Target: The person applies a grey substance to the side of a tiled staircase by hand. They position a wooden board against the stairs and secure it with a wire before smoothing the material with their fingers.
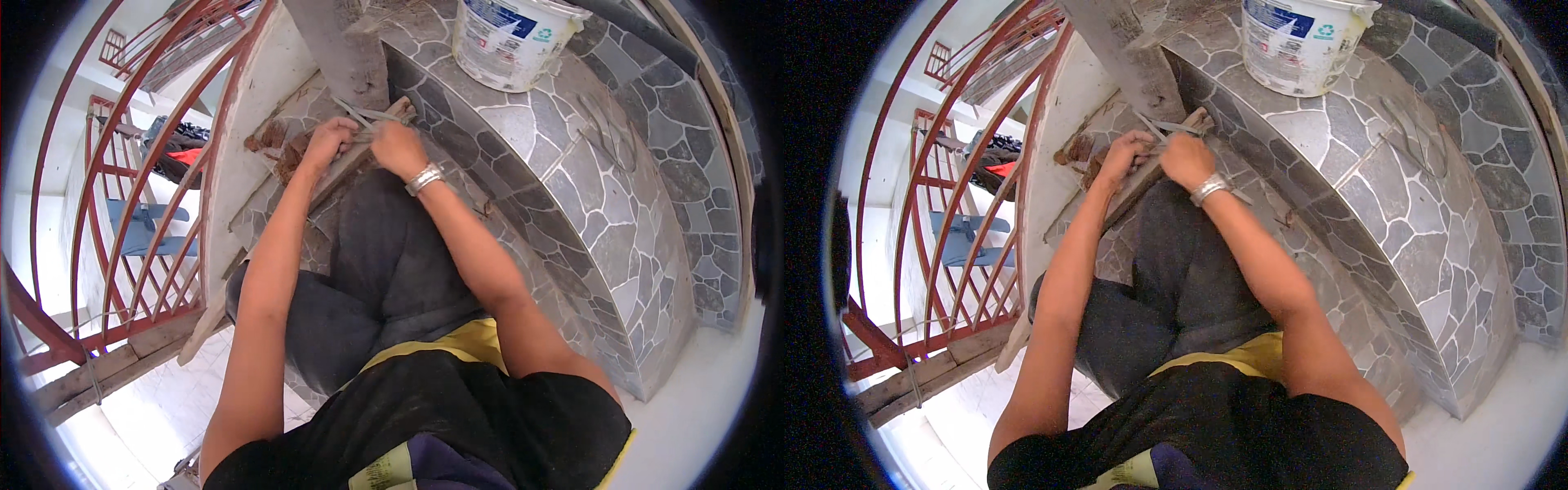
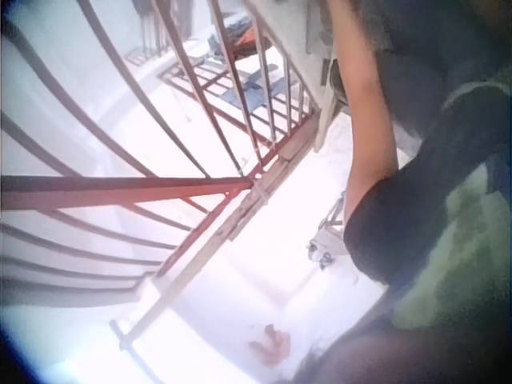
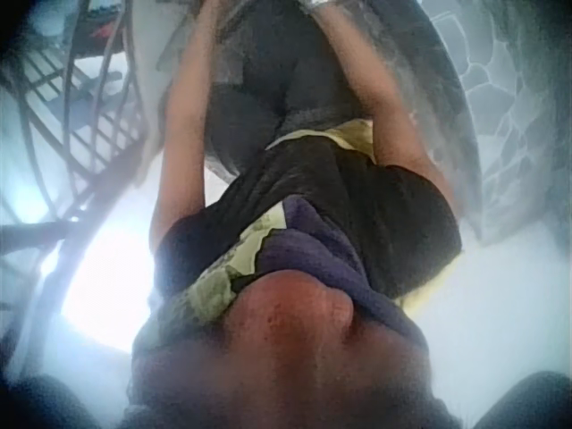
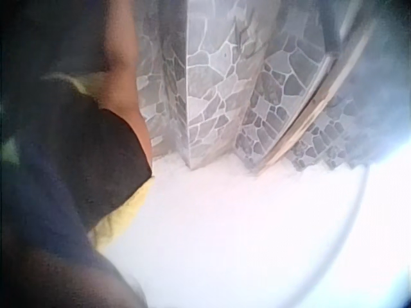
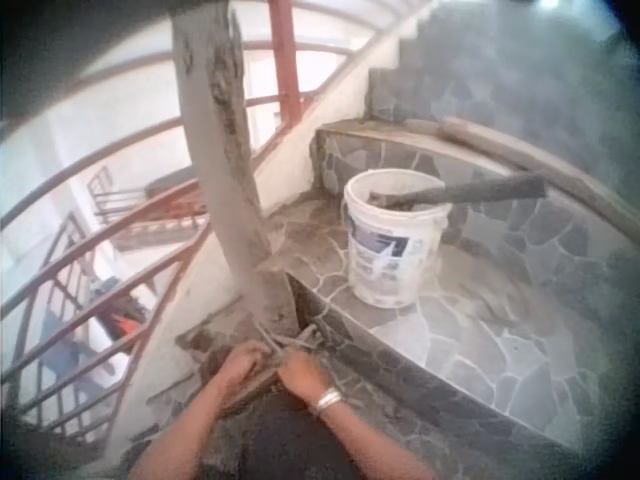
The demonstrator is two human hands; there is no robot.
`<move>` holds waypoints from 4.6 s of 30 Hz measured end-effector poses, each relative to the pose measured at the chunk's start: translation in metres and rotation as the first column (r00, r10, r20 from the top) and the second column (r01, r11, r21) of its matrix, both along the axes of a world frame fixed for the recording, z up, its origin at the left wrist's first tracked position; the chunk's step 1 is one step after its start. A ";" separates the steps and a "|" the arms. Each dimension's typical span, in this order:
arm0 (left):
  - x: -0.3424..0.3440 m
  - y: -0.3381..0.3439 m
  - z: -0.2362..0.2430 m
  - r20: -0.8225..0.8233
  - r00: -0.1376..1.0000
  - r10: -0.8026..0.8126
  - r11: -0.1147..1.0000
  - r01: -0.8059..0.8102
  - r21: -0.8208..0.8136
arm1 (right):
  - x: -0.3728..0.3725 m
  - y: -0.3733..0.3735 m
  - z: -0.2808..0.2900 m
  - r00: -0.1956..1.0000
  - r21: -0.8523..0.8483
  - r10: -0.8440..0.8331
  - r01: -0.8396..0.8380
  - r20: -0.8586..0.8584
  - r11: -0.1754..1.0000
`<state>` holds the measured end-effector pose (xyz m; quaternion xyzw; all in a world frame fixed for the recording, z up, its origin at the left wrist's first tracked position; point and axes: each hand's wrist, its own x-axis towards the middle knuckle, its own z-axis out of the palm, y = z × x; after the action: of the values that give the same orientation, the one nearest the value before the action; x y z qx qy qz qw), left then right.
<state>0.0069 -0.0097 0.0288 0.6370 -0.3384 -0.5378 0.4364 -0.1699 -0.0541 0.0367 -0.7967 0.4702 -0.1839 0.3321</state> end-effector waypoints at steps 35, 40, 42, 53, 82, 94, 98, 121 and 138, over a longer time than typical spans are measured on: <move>-0.009 -0.025 0.017 0.621 0.780 -0.075 0.931 0.278 -0.236 | -0.072 -0.013 0.017 0.959 0.027 -0.045 0.039 0.280 0.999; -0.011 -0.003 0.010 0.761 0.631 0.153 0.935 0.157 -0.318 | -0.080 0.002 -0.026 0.981 -0.058 0.032 -0.021 0.193 0.998; -0.015 -0.006 0.012 0.792 0.592 0.148 0.943 0.158 -0.294 | -0.085 -0.001 -0.030 0.976 0.075 -0.017 0.001 0.219 0.997; -0.009 -0.023 0.014 0.752 0.659 -0.002 0.860 0.385 -0.336 | -0.086 -0.010 0.060 0.912 0.697 -0.153 -0.174 0.380 0.696; 0.001 0.006 0.000 0.919 0.389 0.071 0.930 0.306 -0.201 | -0.189 0.060 0.089 0.987 0.364 -0.080 0.024 0.140 0.931; -0.027 -0.006 0.001 0.892 0.404 0.204 0.892 0.298 -0.339 | -0.175 0.071 0.107 0.900 0.606 -0.250 -0.020 0.358 0.795; -0.013 -0.002 0.006 0.889 0.439 0.131 0.942 0.225 -0.250 | -0.168 0.071 0.116 0.882 0.626 -0.232 -0.088 0.410 0.775; 0.013 -0.024 0.028 0.941 0.270 -0.205 0.882 0.467 0.058 | -0.183 0.072 0.102 0.897 0.096 0.438 -0.432 -0.055 0.897; 0.011 -0.030 0.023 0.925 0.309 -0.222 0.883 0.466 0.057 | -0.162 0.026 -0.022 0.576 0.111 0.501 -0.578 -0.646 0.808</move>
<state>0.0176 -0.0400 0.0522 0.6835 -0.7066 -0.1383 0.1200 -0.3322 -0.0284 0.0149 -0.9312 0.2784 0.1870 0.1429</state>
